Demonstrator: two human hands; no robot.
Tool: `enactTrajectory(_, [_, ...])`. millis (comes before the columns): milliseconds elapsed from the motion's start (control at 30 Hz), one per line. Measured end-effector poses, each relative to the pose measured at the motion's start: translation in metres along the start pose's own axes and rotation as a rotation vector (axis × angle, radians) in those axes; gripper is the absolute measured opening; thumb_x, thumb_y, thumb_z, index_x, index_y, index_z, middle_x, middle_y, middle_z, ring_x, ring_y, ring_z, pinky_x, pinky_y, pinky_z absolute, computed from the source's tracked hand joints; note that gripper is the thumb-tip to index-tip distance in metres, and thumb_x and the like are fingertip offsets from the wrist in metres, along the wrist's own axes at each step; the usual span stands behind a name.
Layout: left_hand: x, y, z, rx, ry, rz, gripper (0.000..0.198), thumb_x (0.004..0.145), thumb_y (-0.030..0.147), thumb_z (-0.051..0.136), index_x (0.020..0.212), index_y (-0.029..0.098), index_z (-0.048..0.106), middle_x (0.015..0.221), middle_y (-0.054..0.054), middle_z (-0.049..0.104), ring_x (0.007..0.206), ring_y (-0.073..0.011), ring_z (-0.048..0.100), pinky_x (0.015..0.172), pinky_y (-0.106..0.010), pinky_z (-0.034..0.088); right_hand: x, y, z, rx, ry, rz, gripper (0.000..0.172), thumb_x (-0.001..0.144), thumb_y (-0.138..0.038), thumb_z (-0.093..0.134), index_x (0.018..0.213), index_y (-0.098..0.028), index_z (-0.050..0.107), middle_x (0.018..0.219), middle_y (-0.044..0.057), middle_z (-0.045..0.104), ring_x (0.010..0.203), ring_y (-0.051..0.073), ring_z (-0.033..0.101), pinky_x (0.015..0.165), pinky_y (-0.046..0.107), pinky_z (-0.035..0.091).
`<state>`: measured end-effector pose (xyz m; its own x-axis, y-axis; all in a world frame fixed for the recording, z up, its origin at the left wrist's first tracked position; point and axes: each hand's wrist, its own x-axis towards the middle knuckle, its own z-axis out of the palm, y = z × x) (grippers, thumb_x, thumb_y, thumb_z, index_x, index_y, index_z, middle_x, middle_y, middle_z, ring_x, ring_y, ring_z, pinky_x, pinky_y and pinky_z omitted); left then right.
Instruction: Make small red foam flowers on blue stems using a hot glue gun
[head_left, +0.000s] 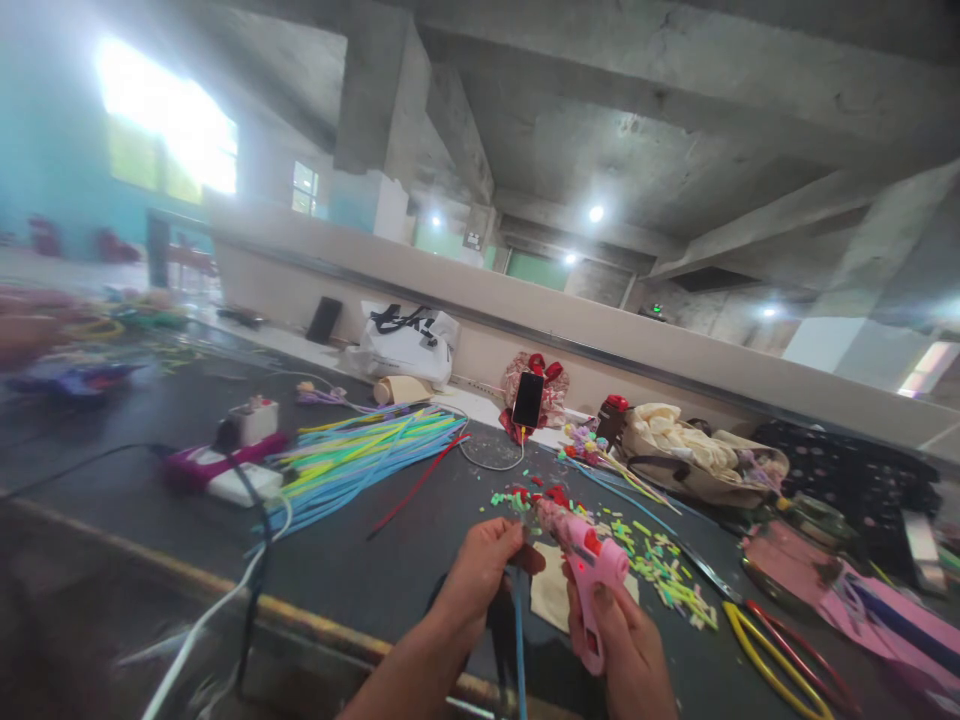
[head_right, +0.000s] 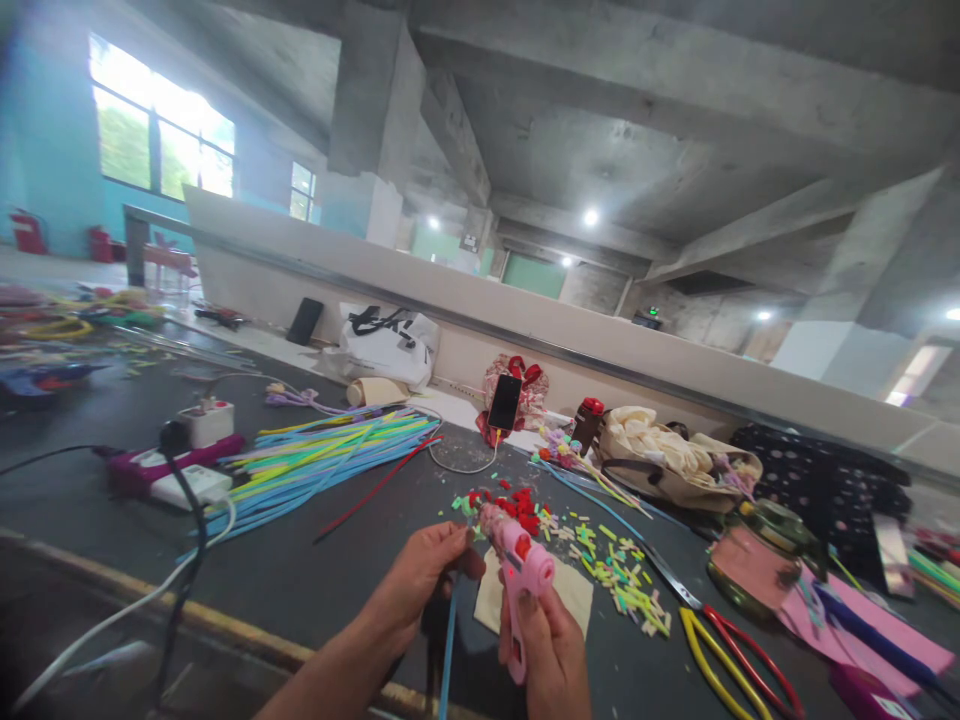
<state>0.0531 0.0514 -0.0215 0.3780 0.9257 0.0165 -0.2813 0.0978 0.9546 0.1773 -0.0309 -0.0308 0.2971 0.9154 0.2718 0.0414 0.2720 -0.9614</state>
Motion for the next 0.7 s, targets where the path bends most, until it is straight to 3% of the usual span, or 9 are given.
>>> enactTrajectory(167, [0.001,-0.002,-0.001,-0.003,0.006,0.014,0.036,0.063,0.049,0.056,0.059,0.014,0.055,0.053,-0.004,0.064,0.046,-0.0106,0.046,0.043,-0.021,0.024,-0.003,-0.004,0.002,-0.005,-0.003,0.004,0.036,0.075,-0.05,0.049,0.07,-0.016,0.058,0.04,-0.005,0.043,0.035,0.007,0.031,0.036,0.019,0.019])
enactTrajectory(300, [0.002,-0.002,-0.002,-0.009,0.016,0.005,0.036,0.063,0.05,0.057,0.059,0.014,0.056,0.053,-0.003,0.064,0.046,-0.0103,0.046,0.044,-0.021,0.024,-0.007,-0.009,0.004,-0.04,0.033,0.018,0.039,0.073,-0.052,0.05,0.061,-0.016,0.058,0.038,-0.004,0.043,0.034,0.007,0.032,0.036,0.019,0.021])
enactTrajectory(533, [0.001,0.003,0.0,-0.033,0.007,-0.015,0.035,0.062,0.048,0.058,0.057,0.013,0.057,0.05,-0.001,0.059,0.042,-0.0074,0.04,0.041,-0.02,0.022,-0.01,-0.008,0.003,-0.087,0.109,-0.004,0.04,0.069,-0.053,0.054,0.065,-0.015,0.064,0.035,-0.004,0.044,0.033,0.009,0.036,0.033,0.019,0.028])
enactTrajectory(700, [0.0,0.002,0.0,-0.044,0.003,-0.012,0.033,0.065,0.046,0.057,0.059,0.013,0.057,0.051,-0.001,0.06,0.043,-0.0073,0.041,0.042,-0.02,0.023,-0.011,-0.005,-0.001,-0.101,0.057,0.012,0.041,0.072,-0.054,0.05,0.064,-0.016,0.063,0.036,-0.003,0.045,0.034,0.008,0.036,0.034,0.019,0.027])
